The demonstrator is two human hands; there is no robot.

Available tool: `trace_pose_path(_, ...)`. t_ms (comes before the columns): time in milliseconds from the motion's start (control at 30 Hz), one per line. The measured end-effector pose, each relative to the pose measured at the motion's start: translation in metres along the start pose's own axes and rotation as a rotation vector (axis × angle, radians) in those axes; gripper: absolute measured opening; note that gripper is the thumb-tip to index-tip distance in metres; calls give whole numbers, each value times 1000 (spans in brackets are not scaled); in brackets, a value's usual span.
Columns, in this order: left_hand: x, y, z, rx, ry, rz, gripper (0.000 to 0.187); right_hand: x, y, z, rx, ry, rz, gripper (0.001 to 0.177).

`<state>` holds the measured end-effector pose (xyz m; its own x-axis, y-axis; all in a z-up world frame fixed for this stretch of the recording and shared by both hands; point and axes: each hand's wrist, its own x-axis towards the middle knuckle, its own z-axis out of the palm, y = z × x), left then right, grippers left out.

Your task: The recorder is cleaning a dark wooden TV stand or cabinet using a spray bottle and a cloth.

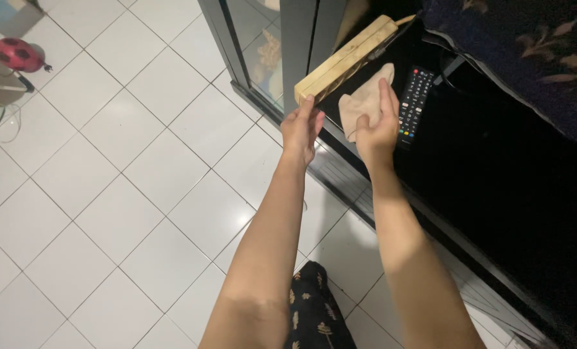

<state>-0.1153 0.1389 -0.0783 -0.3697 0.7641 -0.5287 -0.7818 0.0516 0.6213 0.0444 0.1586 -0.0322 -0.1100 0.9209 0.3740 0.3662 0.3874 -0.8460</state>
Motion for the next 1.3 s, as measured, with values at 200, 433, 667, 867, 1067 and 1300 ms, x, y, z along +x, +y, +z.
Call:
trace_pose_path(200,20,1,1,-61,15,2,53,-4,45,12,-462,-163,-100,78)
trace_pose_path(433,1,28,33,-17,13,65,47,8,1,10,-507,-342,164,94)
trace_pose_path(667,-23,54,67,-4,-24,62,49,30,44,0,-424,-181,12,65)
trace_pose_path(867,-37,78,96,21,-21,114,49,71,58,7,-492,-124,-95,67)
trace_pose_path(1067,-44,90,113,60,-50,173,45,89,96,5,-423,-238,-279,49)
trace_pose_path(1300,-52,94,114,61,-60,142,40,158,107,0,-364,-169,-104,57)
